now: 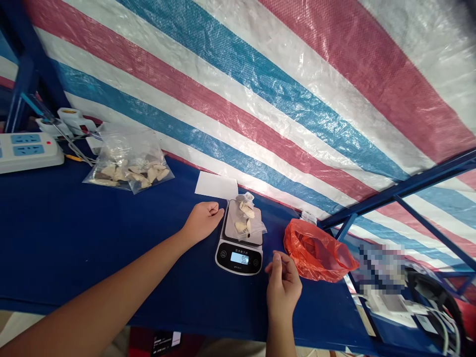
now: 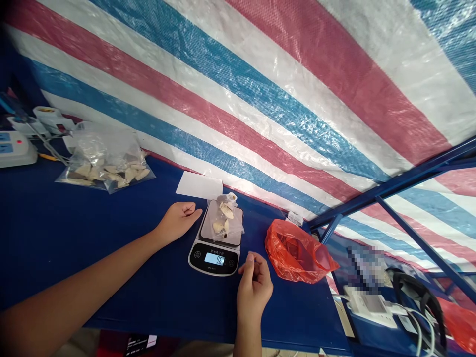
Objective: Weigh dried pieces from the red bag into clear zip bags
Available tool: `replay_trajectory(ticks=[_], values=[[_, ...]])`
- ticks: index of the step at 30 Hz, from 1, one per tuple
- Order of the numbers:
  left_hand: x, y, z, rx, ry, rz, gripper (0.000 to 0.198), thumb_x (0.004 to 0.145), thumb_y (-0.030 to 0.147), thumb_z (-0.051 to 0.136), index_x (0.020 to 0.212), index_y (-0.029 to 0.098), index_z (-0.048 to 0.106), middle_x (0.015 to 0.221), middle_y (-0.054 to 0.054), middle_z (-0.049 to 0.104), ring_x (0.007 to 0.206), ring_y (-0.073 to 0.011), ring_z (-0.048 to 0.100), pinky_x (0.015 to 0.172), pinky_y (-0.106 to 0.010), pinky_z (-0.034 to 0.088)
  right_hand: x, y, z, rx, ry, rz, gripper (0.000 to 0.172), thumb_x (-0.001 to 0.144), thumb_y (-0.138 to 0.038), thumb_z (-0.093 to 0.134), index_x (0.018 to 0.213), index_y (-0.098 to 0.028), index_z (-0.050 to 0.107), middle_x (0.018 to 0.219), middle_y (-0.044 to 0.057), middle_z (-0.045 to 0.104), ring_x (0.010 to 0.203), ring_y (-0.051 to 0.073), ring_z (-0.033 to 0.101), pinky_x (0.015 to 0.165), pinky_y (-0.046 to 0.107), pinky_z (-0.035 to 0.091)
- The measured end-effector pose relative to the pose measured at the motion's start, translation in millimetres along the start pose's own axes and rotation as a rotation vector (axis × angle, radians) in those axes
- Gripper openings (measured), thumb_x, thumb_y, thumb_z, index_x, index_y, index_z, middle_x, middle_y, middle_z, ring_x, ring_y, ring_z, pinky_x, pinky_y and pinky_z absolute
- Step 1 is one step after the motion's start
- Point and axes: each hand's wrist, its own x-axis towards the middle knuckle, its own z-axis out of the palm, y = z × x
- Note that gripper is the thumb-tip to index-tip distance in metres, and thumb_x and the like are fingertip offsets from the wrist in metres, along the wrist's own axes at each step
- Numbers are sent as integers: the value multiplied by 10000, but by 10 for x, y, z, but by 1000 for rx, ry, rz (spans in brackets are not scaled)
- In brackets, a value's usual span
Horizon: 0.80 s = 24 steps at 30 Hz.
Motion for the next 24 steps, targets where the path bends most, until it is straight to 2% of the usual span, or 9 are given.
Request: replay_trajectory(ticks=[3, 5, 8, 11, 12, 15, 18, 21, 24], values=[[1, 4, 1, -4, 1, 9, 447, 798, 373, 544, 616, 220, 165, 573, 52, 185, 547, -103, 232, 556, -286, 209, 66, -176, 80, -22, -238, -129, 510, 997, -485, 534, 1392, -170, 604, 1058, 120, 778, 798, 203, 722, 695, 298, 572], [-1, 5, 0, -5, 7, 10, 446, 793, 374, 545, 613, 220, 168, 573, 52, 186, 549, -104, 231, 556, -285, 207, 184, -348, 173, -71, -331, -204, 459, 1003, -456, 518, 1335, -177, 668, 1180, 147, 756, 937, 235, 741, 745, 311, 587], [-3, -1, -4, -25, 11, -5, 443, 789, 378, 548, 607, 221, 175, 566, 55, 193, 550, -103, 231, 553, -278, 213, 466, -674, 240, -146, -289, -354, 398, 1005, -436, 499, 1135, -168, 762, 1116, 139, 775, 991, 258, 739, 818, 341, 586], [0, -10, -11, -58, -3, -24, 441, 784, 376, 547, 605, 222, 175, 559, 59, 194, 544, -100, 228, 550, -274, 214, 801, -1077, 95, -280, -243, -514, 317, 981, -418, 551, 1040, -201, 774, 1007, 88, 789, 870, 233, 732, 795, 342, 570], [2, -11, -13, -66, -5, -27, 440, 783, 374, 546, 606, 222, 173, 558, 60, 193, 543, -99, 228, 550, -273, 213, 905, -1219, 9, -338, -269, -565, 274, 966, -394, 575, 1012, -213, 774, 975, 70, 787, 821, 219, 722, 757, 326, 562], [5, -5, -22, -83, 1, -29, 437, 784, 365, 543, 608, 221, 169, 562, 61, 187, 546, -98, 223, 550, -272, 210, 1140, -1604, -258, -474, -485, -720, 186, 934, -289, 588, 953, -235, 765, 933, 33, 777, 777, 190, 705, 734, 295, 539], [-2, 10, -32, -94, -3, -29, 432, 785, 355, 541, 607, 221, 171, 566, 61, 182, 550, -99, 217, 547, -271, 212, 1218, -1852, -410, -574, -565, -808, 198, 948, -251, 542, 944, -235, 739, 927, 38, 765, 778, 189, 702, 716, 293, 525], [-10, 10, -37, -110, -6, -28, 425, 789, 350, 549, 609, 224, 185, 559, 63, 198, 540, -99, 226, 539, -269, 218, 1195, -1968, -443, -656, -682, -823, 248, 971, -227, 467, 945, -234, 713, 940, 55, 752, 793, 198, 696, 688, 296, 509], [-12, -11, -36, -133, 16, -16, 402, 794, 358, 569, 607, 226, 239, 550, 68, 247, 532, -101, 267, 540, -264, 246, 1166, -2023, -448, -634, -656, -850, 233, 970, -221, 459, 949, -230, 691, 916, 56, 737, 782, 194, 684, 680, 295, 495]])
